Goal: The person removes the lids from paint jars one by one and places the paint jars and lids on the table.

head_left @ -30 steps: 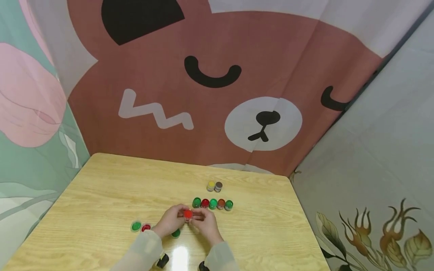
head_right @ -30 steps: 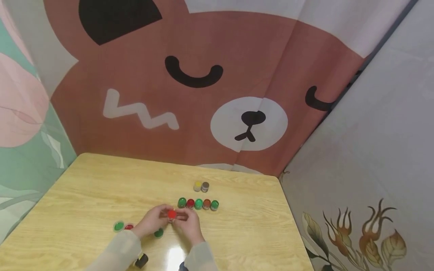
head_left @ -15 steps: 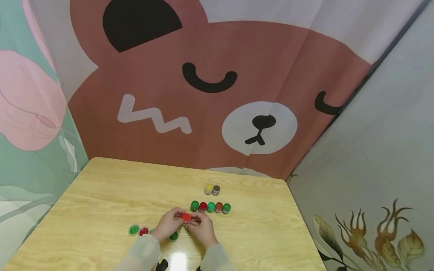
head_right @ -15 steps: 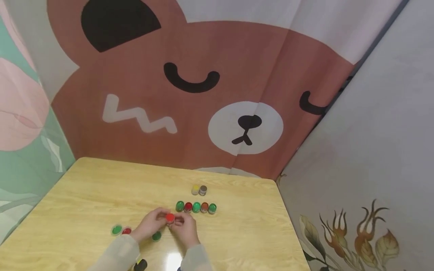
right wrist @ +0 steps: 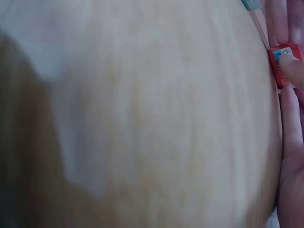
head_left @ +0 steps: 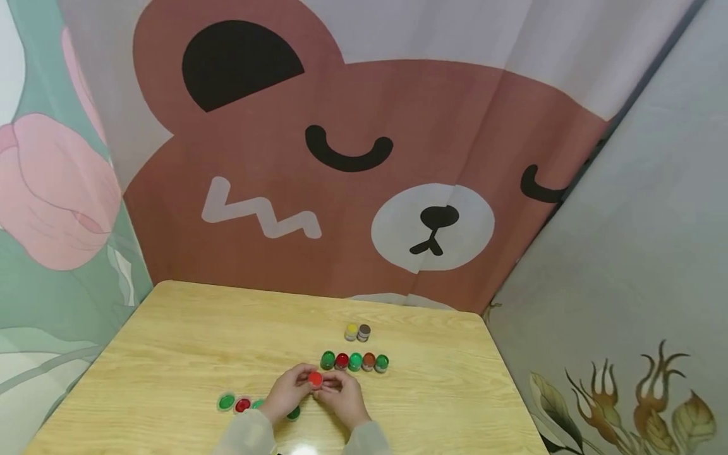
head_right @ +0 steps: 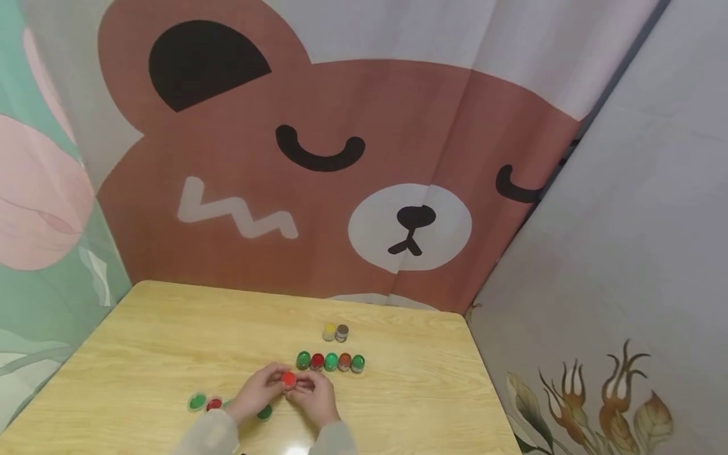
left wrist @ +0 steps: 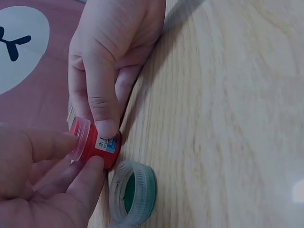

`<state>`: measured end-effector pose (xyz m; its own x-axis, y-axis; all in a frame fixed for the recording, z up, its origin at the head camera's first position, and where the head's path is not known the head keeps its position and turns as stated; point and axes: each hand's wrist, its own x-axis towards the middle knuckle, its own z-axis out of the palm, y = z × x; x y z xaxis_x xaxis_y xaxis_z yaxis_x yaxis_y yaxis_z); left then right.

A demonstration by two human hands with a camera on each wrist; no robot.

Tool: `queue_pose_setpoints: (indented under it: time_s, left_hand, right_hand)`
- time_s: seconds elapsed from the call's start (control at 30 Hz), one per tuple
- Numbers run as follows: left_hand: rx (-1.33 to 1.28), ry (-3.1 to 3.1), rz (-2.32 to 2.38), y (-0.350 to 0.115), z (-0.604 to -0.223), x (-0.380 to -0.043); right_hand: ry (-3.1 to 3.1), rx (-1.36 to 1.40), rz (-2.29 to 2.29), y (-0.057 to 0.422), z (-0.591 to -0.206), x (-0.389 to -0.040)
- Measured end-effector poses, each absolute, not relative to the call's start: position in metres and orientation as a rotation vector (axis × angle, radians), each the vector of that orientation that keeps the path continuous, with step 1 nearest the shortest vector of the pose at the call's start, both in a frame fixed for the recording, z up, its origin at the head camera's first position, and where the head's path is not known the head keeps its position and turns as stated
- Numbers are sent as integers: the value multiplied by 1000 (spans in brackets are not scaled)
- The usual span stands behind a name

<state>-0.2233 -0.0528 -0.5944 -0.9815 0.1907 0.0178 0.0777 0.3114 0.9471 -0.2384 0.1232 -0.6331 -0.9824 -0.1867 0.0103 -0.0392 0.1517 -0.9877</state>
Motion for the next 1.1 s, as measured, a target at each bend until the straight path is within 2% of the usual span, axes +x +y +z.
queue_pose_setpoints:
  time_s: [0.23, 0.73, 1.1]
  left_hand:
    - [276, 2539, 1646, -60, -600, -220]
    - [163, 2528, 1731, -53, -602, -220]
    - [426, 2510, 1717, -56, -596, -228]
  right_hand:
    - [2287, -189, -1944, 115, -639, -231]
    - [2396, -256, -1871, 120, -637, -232]
    - [2375, -260, -1908, 122, -634, -240]
